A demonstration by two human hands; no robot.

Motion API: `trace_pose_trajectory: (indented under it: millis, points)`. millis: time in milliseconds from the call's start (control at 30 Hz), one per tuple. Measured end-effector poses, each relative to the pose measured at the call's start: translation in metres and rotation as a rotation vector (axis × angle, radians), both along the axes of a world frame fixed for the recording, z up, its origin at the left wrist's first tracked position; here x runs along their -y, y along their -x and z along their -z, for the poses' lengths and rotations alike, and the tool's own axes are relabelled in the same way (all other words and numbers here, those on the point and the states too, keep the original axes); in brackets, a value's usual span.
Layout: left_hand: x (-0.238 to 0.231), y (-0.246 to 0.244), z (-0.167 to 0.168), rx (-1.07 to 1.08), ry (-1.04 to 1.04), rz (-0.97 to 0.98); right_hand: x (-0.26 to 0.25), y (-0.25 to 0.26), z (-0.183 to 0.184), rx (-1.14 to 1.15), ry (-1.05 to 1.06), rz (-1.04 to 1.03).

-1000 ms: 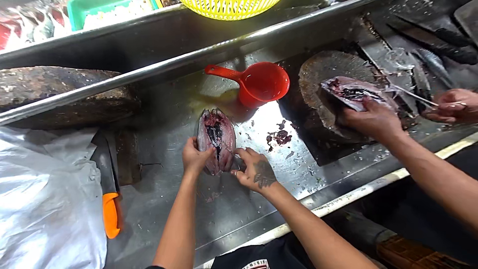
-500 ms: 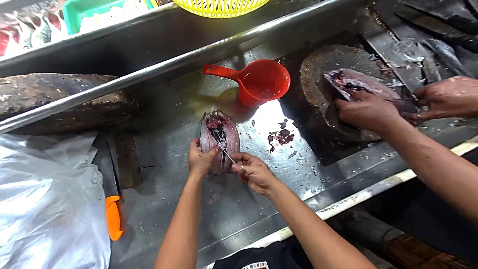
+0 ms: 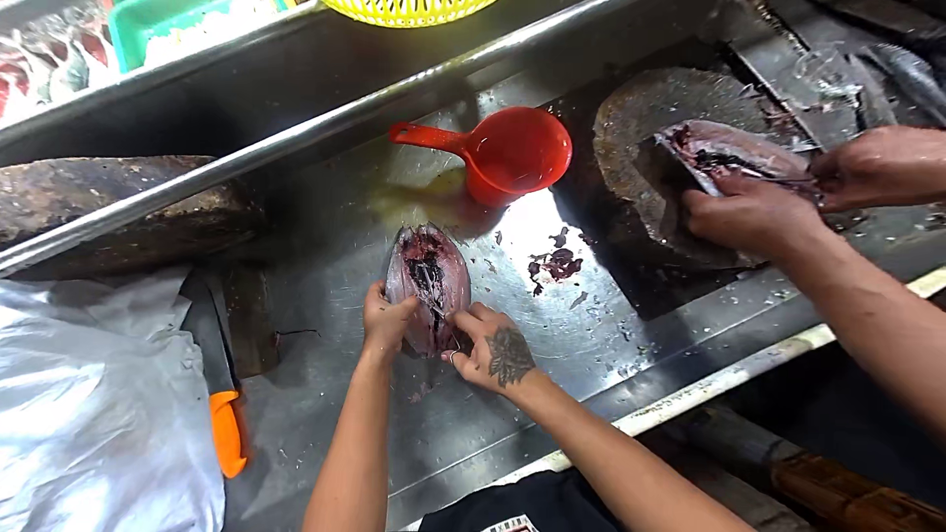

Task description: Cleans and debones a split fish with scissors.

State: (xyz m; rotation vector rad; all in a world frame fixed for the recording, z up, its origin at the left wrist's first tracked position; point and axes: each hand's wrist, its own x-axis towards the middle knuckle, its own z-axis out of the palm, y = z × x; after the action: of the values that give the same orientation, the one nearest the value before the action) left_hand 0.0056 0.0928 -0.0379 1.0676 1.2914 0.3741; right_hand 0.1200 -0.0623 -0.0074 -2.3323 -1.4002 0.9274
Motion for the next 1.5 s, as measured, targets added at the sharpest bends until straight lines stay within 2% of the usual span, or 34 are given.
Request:
trace_pose_trajectory:
  millis: [133, 233, 300, 433, 467, 533, 567, 667, 800, 867, 1000, 1067, 1167, 1233, 1333, 1400, 1433, 1500]
  points:
    - [0.005, 0.0, 0.0, 0.023, 0.019, -0.076, -0.005, 0.005, -0.003, 0.211, -0.009, -0.057]
    - [0.009, -0.002, 0.002, 0.035, 0.039, -0.087, -0.009, 0.009, 0.006, 0.148, -0.053, -0.026]
    - [0.009, -0.001, 0.003, 0.043, 0.038, -0.108, -0.01, 0.011, 0.014, -0.103, -0.161, 0.081]
    - [0.008, 0.002, 0.003, 0.027, 0.044, -0.111, -0.012, -0.001, 0.004, -0.939, -0.296, 0.678]
    - [0.009, 0.004, 0.003, 0.013, 0.052, -0.11, -0.013, -0.009, -0.003, -1.044, -0.317, 0.832]
    - [0.009, 0.009, 0.001, -0.006, 0.077, -0.108, -0.017, -0.029, -0.009, -1.001, -0.365, 0.961]
    - [0.01, 0.013, 0.001, -0.008, 0.086, -0.1, -0.016, -0.034, -0.008, -0.888, -0.374, 0.912]
    - [0.004, 0.015, 0.002, -0.029, 0.07, -0.055, -0.009, -0.03, 0.003, -0.468, -0.258, 0.519]
    - [-0.004, 0.011, 0.005, -0.112, 0.01, -0.016, -0.013, 0.003, 0.01, -0.126, -0.06, 0.11]
    - [-0.003, 0.011, 0.007, -0.119, 0.014, -0.006, -0.019, 0.009, 0.009, -0.053, -0.006, 0.081]
    - [0.0, 0.013, 0.008, -0.1, 0.019, -0.038, -0.025, -0.005, 0.005, -0.097, -0.131, 0.349]
    - [-0.003, 0.014, 0.007, -0.09, 0.031, -0.035, -0.022, -0.007, 0.003, -0.042, -0.14, 0.251]
    - [-0.008, 0.014, 0.005, -0.077, 0.068, 0.01, -0.02, -0.004, -0.002, 0.039, 0.006, 0.026]
    - [-0.01, 0.016, 0.006, -0.061, 0.081, 0.03, -0.023, -0.001, 0.003, 0.076, 0.004, -0.023]
    - [-0.01, 0.02, 0.007, -0.036, 0.093, 0.032, -0.031, 0.004, 0.008, 0.053, -0.027, -0.042]
    - [-0.01, 0.02, 0.009, -0.024, 0.102, 0.02, -0.038, 0.004, 0.005, -0.096, 0.003, -0.014]
    - [-0.011, 0.02, 0.01, -0.015, 0.109, 0.009, -0.039, 0.003, 0.006, -0.248, -0.024, 0.074]
    - [-0.013, 0.02, 0.01, 0.004, 0.123, 0.001, -0.041, 0.001, 0.009, -0.668, -0.141, 0.437]
